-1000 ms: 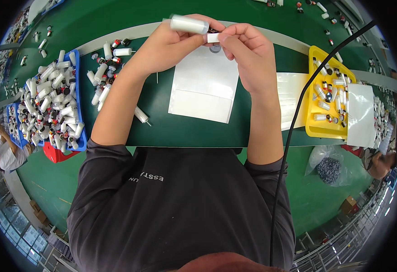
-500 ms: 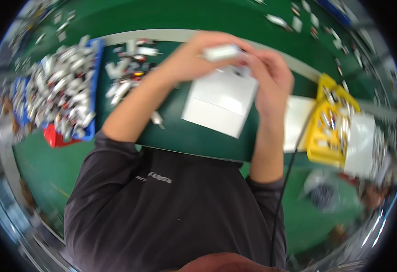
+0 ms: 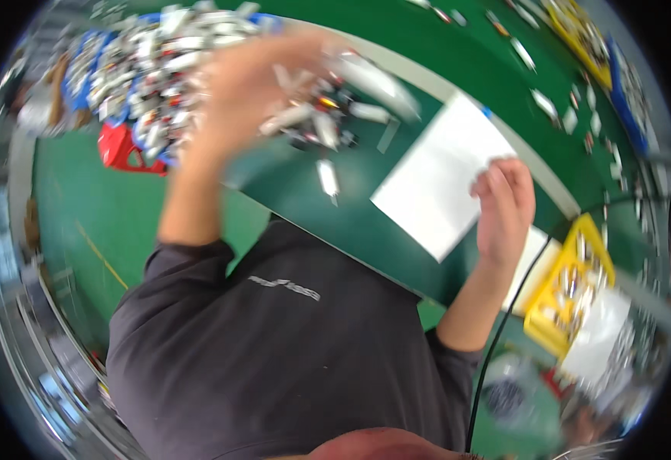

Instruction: Assembling small electronic components by connecting battery units to white cylindrical bodies on an assembly line.

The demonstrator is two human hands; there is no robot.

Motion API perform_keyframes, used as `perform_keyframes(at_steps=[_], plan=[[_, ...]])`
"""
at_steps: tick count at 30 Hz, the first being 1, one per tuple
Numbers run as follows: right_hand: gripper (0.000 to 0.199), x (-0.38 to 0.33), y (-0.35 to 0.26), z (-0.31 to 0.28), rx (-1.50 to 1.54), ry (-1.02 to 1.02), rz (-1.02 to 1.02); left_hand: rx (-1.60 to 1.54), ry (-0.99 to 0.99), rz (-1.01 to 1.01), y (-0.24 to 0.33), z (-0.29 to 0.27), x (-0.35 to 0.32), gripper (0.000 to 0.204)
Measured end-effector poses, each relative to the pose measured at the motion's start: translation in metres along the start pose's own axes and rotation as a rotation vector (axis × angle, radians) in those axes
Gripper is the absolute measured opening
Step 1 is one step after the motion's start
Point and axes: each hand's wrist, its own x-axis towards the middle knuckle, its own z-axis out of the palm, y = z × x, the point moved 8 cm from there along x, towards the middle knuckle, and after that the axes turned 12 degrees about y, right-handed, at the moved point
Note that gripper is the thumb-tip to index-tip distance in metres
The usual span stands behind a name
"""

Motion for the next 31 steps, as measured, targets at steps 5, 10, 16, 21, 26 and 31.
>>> perform_keyframes(at_steps=[5, 10, 16, 21, 26, 31], plan=[[0.018, -0.035, 0.016, 0.030, -0.783, -0.186, -0.183, 1.033, 0.234, -0.210, -0.054, -0.185, -0.044, 0.025], [0.020, -0.054, 0.028, 0.078, -1.059, -0.235, -0.428, 1.013, 0.278, -0.232, -0.091, -0.174, -0.076, 0.046], [0.023, -0.052, 0.037, 0.079, -1.096, -0.240, -0.365, 0.642, 0.637, -0.003, -0.044, -0.144, -0.015, 0.049], [0.021, -0.056, 0.038, 0.076, -1.096, -0.284, -0.345, 0.544, 0.196, 0.201, -0.035, 0.017, 0.073, 0.039], [0.018, -0.053, 0.037, 0.078, -1.165, -0.341, -0.361, 0.672, -0.094, 0.049, -0.190, 0.172, 0.121, 0.044], [0.026, -0.055, 0.036, 0.075, -1.191, -0.366, -0.334, 0.691, -0.391, -0.265, -0.223, 0.195, 0.131, 0.047]])
